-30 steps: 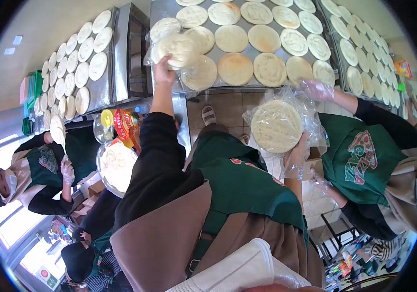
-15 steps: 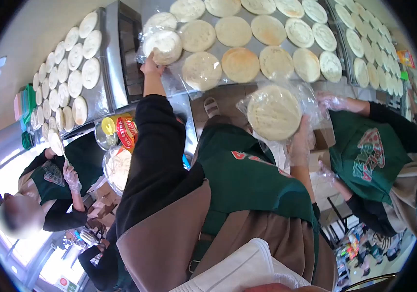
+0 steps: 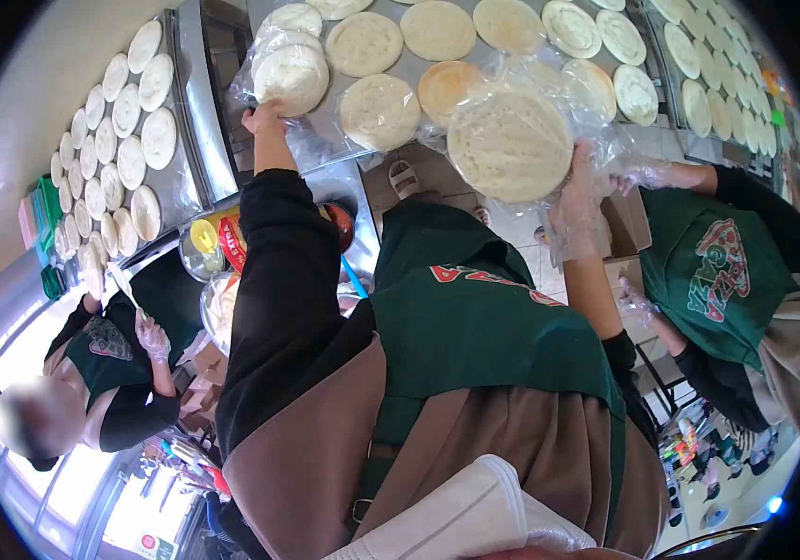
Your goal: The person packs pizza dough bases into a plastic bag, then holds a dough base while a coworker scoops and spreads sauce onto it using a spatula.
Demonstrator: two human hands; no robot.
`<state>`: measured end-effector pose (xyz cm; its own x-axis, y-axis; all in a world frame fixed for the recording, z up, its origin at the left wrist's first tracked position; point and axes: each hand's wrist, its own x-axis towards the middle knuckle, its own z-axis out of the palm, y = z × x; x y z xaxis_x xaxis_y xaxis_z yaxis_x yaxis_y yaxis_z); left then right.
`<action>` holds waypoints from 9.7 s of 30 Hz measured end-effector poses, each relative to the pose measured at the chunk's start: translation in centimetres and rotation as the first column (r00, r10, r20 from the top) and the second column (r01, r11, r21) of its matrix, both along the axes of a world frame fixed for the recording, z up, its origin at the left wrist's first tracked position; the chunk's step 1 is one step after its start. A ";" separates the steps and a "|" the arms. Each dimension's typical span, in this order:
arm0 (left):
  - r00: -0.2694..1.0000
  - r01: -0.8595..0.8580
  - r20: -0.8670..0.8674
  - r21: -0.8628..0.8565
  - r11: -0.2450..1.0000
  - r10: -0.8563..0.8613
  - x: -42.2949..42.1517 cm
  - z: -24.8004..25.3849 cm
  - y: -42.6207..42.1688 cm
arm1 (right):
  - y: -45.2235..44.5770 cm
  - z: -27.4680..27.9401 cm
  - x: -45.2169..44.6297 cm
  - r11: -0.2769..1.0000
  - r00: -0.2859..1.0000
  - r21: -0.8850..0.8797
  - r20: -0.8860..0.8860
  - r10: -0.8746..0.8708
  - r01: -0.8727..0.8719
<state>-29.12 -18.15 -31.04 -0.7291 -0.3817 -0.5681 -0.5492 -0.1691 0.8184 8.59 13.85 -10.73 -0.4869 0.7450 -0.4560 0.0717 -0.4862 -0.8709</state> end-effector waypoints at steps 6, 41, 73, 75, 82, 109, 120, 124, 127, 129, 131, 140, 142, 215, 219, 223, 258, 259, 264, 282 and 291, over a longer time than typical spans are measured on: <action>0.975 0.166 -0.127 -0.144 0.976 -0.185 0.1 -0.2 -1.5 | -3.2 1.4 -2.0 0.982 0.980 0.081 0.119 0.159 -0.169; -0.497 0.867 -0.174 -0.133 -0.479 -0.850 29.7 23.0 34.8 | 1.1 -1.5 20.4 0.994 0.976 0.009 0.186 -0.113 0.113; -0.243 0.963 0.446 0.005 -0.269 -0.862 31.4 2.0 26.2 | 0.3 3.2 24.5 0.724 0.773 0.309 0.409 0.485 -0.617; -0.245 0.967 0.386 0.023 -0.256 -0.890 31.7 3.8 28.1 | 0.5 4.9 24.2 0.723 0.797 0.355 0.386 0.464 -0.592; 0.030 0.999 -0.118 0.040 0.026 -0.993 31.2 14.1 28.9 | 1.9 5.6 24.5 0.761 0.867 0.417 0.269 0.419 -0.497; 0.422 0.831 0.011 0.396 0.391 -0.907 35.3 14.2 39.6 | 3.8 4.8 24.8 0.938 0.978 0.345 0.192 -0.086 0.015; 0.731 0.483 0.057 0.660 0.575 -0.680 38.0 7.1 41.8 | 2.2 3.9 27.5 0.903 0.976 0.400 0.077 -0.205 0.158; 0.906 0.319 -0.024 0.694 0.646 -0.422 39.2 11.7 40.1 | 2.6 3.6 28.0 0.870 0.946 0.480 0.214 -0.242 0.115; 0.897 0.380 -0.124 0.706 0.597 -0.425 39.3 12.4 36.0 | 2.8 3.7 27.8 0.865 0.939 0.501 0.290 -0.184 0.015; 0.905 0.397 -0.185 0.690 0.606 -0.382 38.0 11.7 30.5 | 2.8 3.8 26.2 0.876 0.966 0.481 0.243 -0.091 -0.038; 0.930 0.328 -0.207 0.842 0.427 -0.305 38.8 10.3 26.6 | 3.2 3.9 25.0 0.880 0.975 0.469 0.218 -0.030 -0.078; 0.994 0.029 -0.101 0.664 0.747 0.051 41.1 3.0 6.5 | 2.6 3.4 20.2 0.867 0.960 0.411 0.131 0.248 -0.280; 0.979 -0.192 0.159 0.551 0.812 0.124 41.5 2.7 4.3 | 1.8 2.9 19.7 0.864 0.949 0.394 0.116 0.293 -0.315; 0.431 0.890 -0.290 0.293 0.349 -0.854 32.5 22.3 14.3 | -0.4 3.0 15.9 0.854 0.940 0.406 0.236 0.246 -0.326; 0.224 0.882 -0.300 0.467 0.062 -0.927 31.0 23.6 14.2 | -0.7 4.4 16.4 0.848 0.921 0.410 0.332 0.202 -0.334; 0.170 0.876 -0.346 0.483 -0.020 -0.923 27.4 22.1 16.1 | -0.3 4.3 17.8 0.843 0.933 0.436 0.305 0.192 -0.316; 0.226 0.898 -0.461 -0.242 0.367 -0.858 40.7 24.0 26.7 | 4.6 2.7 24.0 0.859 0.949 0.411 -0.206 -0.238 0.305; 0.245 0.893 -0.449 -0.241 0.381 -0.859 40.1 23.9 26.2 | 5.1 1.7 24.0 0.885 0.964 0.394 -0.192 -0.183 0.246; -0.085 0.780 -0.499 -0.572 0.254 -0.862 35.7 24.2 24.3 | 5.6 1.5 22.3 0.902 0.966 0.355 -0.171 -0.195 0.245; -0.021 0.974 -0.426 0.194 -0.114 -0.904 33.3 24.5 21.9 | 6.4 5.3 17.6 0.732 0.998 0.678 0.057 0.041 -0.069; -0.155 0.943 -0.484 0.187 -0.275 -0.861 34.8 24.4 18.7 | 3.9 5.8 14.2 0.810 0.954 0.508 0.100 0.282 -0.293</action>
